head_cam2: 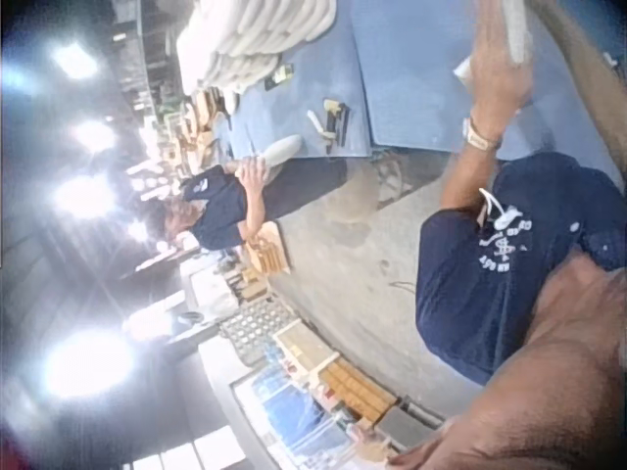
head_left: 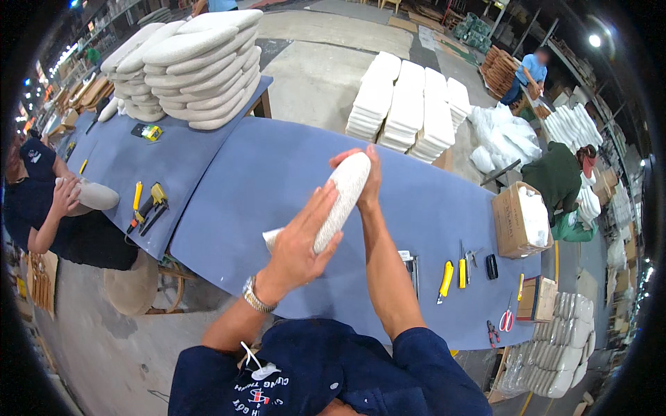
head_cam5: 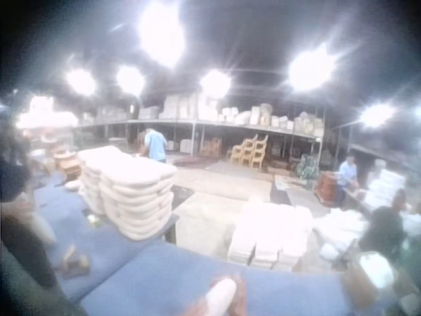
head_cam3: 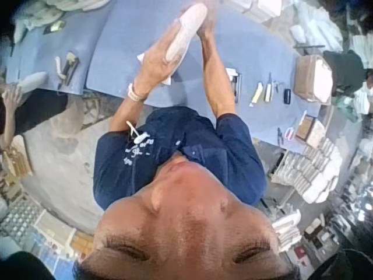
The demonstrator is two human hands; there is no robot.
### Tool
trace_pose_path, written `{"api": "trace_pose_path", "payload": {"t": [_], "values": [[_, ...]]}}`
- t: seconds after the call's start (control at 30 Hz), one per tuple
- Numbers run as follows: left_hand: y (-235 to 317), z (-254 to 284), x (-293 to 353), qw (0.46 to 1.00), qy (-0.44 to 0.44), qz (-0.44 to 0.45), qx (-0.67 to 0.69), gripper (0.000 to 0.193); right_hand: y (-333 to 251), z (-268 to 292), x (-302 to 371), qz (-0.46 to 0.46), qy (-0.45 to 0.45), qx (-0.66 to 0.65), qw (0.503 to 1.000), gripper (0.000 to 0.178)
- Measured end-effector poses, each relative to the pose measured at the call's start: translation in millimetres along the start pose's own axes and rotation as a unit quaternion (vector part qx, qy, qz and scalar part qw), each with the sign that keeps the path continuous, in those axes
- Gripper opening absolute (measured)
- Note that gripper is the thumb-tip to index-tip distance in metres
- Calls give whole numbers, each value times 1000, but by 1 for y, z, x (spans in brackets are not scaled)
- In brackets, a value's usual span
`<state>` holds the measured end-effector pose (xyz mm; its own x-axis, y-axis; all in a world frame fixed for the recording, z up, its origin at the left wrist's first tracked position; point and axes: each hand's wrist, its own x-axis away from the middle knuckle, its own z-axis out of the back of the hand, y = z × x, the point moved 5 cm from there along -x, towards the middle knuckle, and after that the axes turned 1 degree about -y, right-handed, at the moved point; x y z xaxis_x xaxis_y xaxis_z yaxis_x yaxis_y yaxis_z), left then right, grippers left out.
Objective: The person assembles white cushion covers by inserting foam inserts, folding edges, and securing seams with a staple gun and utility knife. They repeatedly handle cushion covers and foam, trim excess material, and place finished cushions on a nearby stack.
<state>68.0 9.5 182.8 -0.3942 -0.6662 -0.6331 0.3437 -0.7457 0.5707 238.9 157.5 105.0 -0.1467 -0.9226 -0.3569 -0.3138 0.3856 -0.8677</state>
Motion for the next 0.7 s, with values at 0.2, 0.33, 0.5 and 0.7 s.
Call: {"api": "trace_pose_path", "payload": {"t": [0.2, 0.33, 0.5, 0.7], "values": [[30, 24, 25, 995, -62, 74, 16, 76, 14, -12, 36, -37, -52, -20, 998, 71], [27, 73, 16, 963, -115, 242, -13, 75, -11, -79, 78, 8, -34, 80, 996, 62], [15, 113, 54, 928, -146, 301, -164, 67, -14, -138, 138, 143, -161, 236, 947, 46], [28, 141, 131, 921, -90, 334, -180, 59, 92, -71, 141, -37, -124, 305, 943, 53]]}}
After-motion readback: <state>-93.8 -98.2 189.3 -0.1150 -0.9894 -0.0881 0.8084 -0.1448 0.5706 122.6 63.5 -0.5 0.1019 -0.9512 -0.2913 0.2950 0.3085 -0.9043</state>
